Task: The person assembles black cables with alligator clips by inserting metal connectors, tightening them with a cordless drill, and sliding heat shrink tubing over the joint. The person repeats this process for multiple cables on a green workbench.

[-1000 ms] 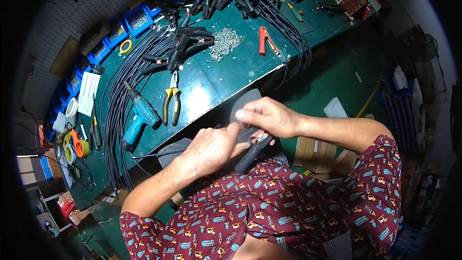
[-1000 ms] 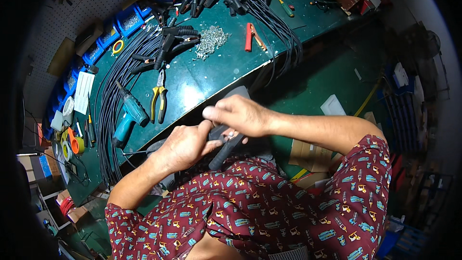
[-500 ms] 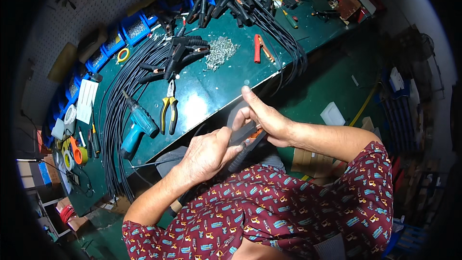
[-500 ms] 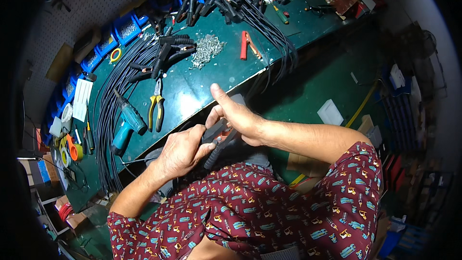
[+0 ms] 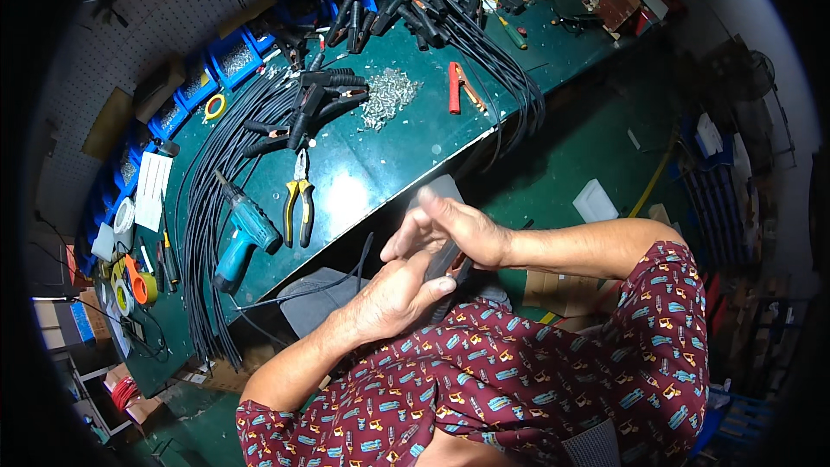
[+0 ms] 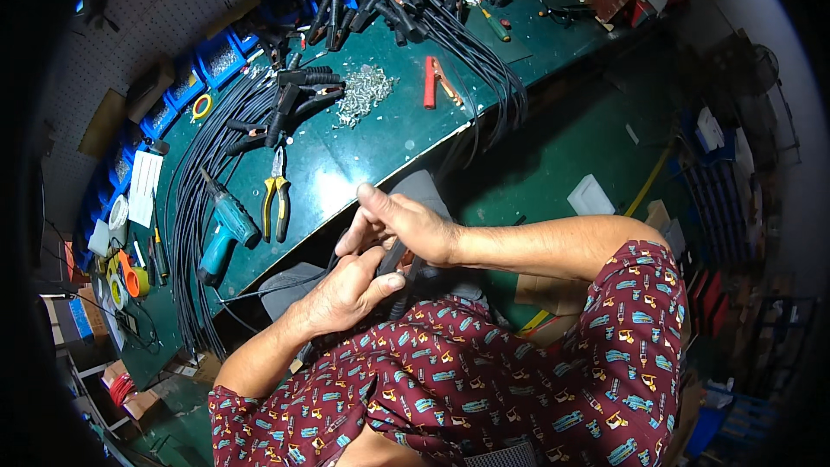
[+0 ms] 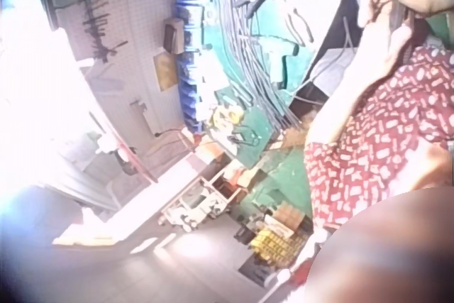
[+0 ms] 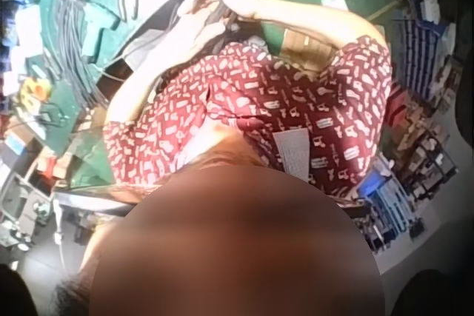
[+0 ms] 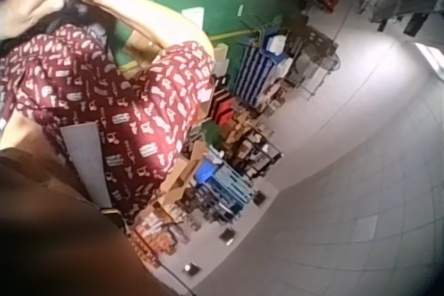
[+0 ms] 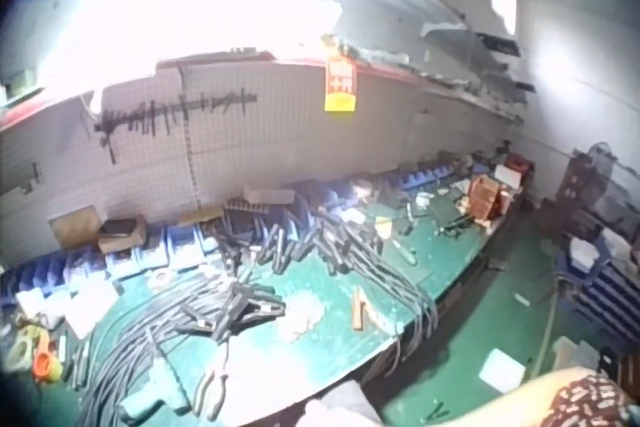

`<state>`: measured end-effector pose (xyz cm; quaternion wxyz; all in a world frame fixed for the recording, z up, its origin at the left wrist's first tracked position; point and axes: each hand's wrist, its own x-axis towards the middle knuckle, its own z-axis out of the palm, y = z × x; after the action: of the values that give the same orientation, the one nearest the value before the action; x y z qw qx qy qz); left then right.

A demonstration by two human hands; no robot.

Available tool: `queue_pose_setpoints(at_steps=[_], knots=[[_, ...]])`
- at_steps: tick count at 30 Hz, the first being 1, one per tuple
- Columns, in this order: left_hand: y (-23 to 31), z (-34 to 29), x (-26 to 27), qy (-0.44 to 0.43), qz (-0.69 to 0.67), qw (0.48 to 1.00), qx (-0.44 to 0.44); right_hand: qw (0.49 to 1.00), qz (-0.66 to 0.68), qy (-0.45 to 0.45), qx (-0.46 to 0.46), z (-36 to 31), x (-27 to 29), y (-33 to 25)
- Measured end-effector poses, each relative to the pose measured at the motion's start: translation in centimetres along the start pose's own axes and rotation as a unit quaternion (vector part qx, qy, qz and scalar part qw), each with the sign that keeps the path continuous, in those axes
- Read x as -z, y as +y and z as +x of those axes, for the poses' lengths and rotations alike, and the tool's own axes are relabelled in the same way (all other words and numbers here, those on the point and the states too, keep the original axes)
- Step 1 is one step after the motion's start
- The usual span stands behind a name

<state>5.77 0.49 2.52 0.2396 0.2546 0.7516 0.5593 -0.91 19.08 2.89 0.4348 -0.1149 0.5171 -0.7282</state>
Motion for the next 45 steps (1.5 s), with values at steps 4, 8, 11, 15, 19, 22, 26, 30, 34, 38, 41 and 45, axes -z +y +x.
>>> queue_pose_setpoints(at_steps=[4,8,11,15,19,22,26,30,34,38,41,45], knots=[[-0.9,1.6,1.1,0.042,-0.114,0.991,0.059,0.963,0.239,0.08,0.099,2.4,0.4,-1.2],[-1.8,1.7,1.7,0.065,-0.151,0.986,0.035,0.976,0.065,0.136,0.155,2.7,0.5,-1.2],[-1.8,2.3,1.5,0.084,-0.23,0.969,0.028,0.947,0.085,0.219,0.218,4.2,0.4,-0.6],[-1.9,1.9,2.0,0.099,-0.143,0.985,0.017,0.926,0.082,0.244,0.276,4.7,0.8,-1.1],[-3.6,-0.5,2.4,0.156,0.003,0.988,0.001,0.915,0.086,0.239,0.314,4.8,1.6,-2.5],[-1.7,0.1,2.9,0.207,-0.05,0.976,-0.054,0.911,0.238,0.21,0.264,4.4,2.2,-2.2],[3.0,5.6,3.9,0.317,-0.277,0.881,-0.215,0.969,0.121,0.094,0.193,6.5,-1.5,6.5],[9.9,6.3,11.5,0.361,-0.482,0.735,-0.312,0.993,0.016,-0.06,0.096,7.8,-1.2,10.7],[14.2,0.4,23.8,0.208,-0.374,0.723,-0.543,0.984,0.072,-0.053,0.154,5.3,0.6,6.4],[14.3,-3.5,29.9,0.495,-0.267,0.71,-0.423,0.977,-0.066,0.121,0.161,-1.4,4.3,-0.6],[10.0,1.2,29.1,0.631,-0.16,0.726,-0.219,0.949,-0.136,0.239,0.158,-7.8,7.9,-3.7],[2.2,7.5,23.6,0.513,0.017,0.858,0.024,0.834,-0.248,0.414,0.266,-12.2,12.7,-3.9]])
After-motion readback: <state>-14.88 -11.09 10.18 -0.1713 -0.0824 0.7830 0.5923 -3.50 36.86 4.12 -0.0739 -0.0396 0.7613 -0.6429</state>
